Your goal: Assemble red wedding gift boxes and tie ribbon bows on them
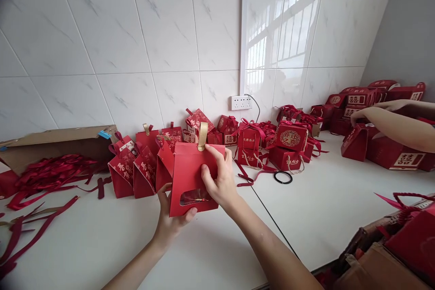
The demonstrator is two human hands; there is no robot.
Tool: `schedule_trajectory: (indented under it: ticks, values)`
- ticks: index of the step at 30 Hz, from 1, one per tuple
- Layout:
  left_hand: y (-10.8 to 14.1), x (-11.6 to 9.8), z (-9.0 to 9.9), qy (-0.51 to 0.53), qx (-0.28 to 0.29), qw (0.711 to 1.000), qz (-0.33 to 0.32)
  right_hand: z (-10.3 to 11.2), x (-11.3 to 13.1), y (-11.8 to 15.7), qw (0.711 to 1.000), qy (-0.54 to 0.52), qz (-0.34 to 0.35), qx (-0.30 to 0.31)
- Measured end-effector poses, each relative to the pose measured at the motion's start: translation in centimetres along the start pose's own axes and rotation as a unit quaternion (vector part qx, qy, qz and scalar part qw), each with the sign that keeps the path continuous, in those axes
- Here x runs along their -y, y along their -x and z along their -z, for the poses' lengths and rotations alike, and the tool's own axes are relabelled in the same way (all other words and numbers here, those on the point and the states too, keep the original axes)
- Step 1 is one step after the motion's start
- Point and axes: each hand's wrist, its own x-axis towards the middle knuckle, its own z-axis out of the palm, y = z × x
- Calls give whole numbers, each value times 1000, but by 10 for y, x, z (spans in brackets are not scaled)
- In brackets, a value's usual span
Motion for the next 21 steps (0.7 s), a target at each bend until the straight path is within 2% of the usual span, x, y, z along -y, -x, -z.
schedule_trajectory:
  ticks: [4,8,12,14,16,17,19,21]
  values:
    - [-2,-1,1,23,13,1000,9,0,-1,2,996,-82,-24,18]
    - [-1,3,3,52,15,998,30,1,1,2,978,-188,-70,55]
    - [-3,8,5,66,-9,997,34,2,3,-1,959,-249,-121,55]
    - [-7,8,7,81,-34,996,17,2,0,-4,940,-288,-179,42]
    - [-12,6,10,119,-50,992,-5,1,-5,-7,903,-328,-276,31]
    - [-14,4,13,138,-52,989,-12,0,-8,-9,875,-347,-335,30]
    - [-18,0,18,154,-59,986,-14,-4,-14,-10,804,-386,-448,55]
    - [-20,-3,23,137,-79,987,-10,-9,-19,-9,726,-423,-533,100]
